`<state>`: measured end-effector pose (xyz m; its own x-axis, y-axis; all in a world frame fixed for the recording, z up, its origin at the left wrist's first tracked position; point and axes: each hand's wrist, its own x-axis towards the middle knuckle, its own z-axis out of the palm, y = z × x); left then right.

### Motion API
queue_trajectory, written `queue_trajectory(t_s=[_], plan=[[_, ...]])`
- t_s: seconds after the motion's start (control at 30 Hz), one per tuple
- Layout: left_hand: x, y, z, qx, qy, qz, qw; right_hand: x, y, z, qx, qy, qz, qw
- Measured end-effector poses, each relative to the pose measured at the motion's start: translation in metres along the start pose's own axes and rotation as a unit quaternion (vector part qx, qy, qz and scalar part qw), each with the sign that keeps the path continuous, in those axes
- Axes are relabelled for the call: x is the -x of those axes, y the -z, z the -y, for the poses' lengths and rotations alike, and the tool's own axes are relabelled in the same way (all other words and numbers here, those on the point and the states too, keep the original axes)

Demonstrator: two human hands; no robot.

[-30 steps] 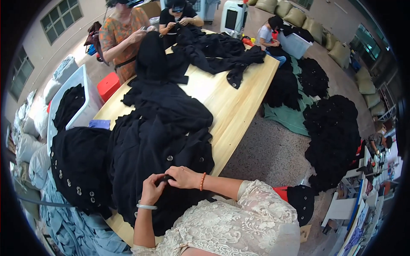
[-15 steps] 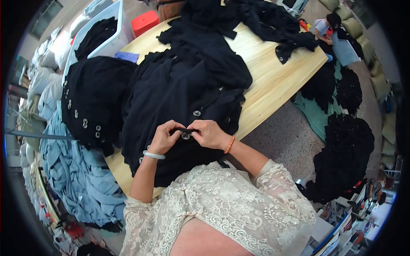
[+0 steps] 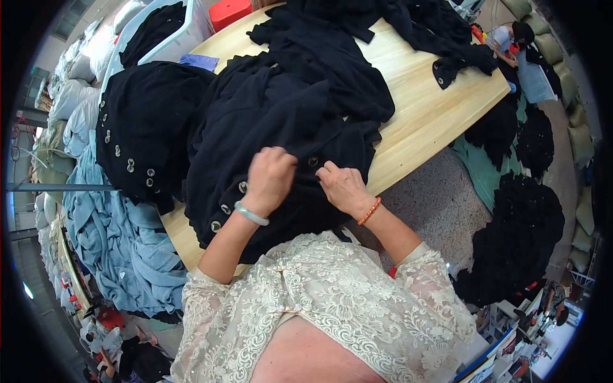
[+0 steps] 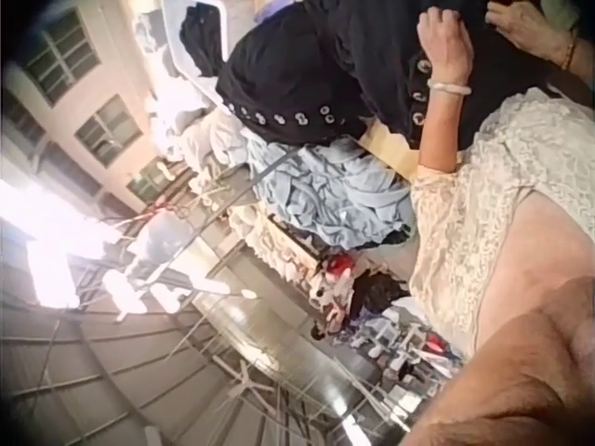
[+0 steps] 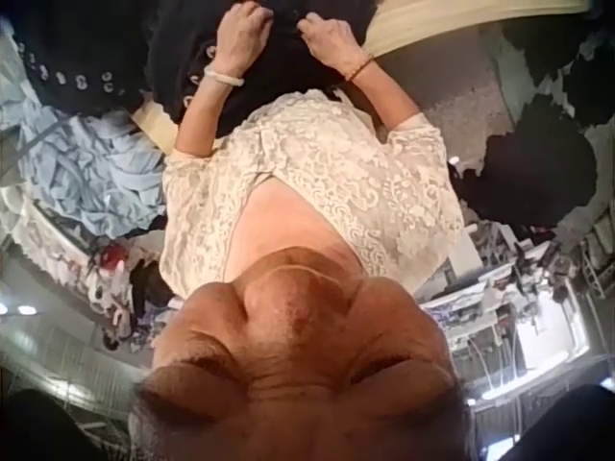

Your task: Inspecting and buttoning black garments with metal grommets on a factory work table.

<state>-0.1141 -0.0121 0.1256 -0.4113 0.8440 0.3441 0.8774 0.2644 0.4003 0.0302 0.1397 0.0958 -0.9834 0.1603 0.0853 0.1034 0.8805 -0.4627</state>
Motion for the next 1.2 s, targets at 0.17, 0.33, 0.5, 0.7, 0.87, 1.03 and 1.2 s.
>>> queue_trajectory(t_s=[0.17,0.33,0.5,0.7,0.87,1.03,1.2], plan=[[-0.024,-0.049,-0.005,-0.002,0.063,0.143,0.988,-0.001,-0.004,-0.003,-0.059,0.009,-0.039,0.997],[-0.029,-0.056,0.015,0.133,0.147,0.178,0.964,-0.002,0.001,-0.003,-0.123,-0.019,-0.035,0.992],[-0.03,-0.046,0.024,0.486,0.321,0.154,0.798,-0.009,0.003,0.001,-0.204,-0.045,-0.101,0.973],[-0.023,-0.034,0.026,0.57,0.407,0.128,0.702,-0.02,0.009,0.005,-0.185,0.017,-0.134,0.973],[-0.017,-0.022,0.027,0.584,0.402,0.143,0.69,-0.023,0.014,0.01,-0.17,0.034,-0.09,0.981],[0.001,-0.005,0.02,0.58,0.247,0.174,0.756,-0.026,0.015,0.01,-0.153,0.06,-0.082,0.983],[0.015,-0.006,0.006,0.296,0.159,0.085,0.938,-0.029,0.025,0.008,-0.243,0.0,0.052,0.969]])
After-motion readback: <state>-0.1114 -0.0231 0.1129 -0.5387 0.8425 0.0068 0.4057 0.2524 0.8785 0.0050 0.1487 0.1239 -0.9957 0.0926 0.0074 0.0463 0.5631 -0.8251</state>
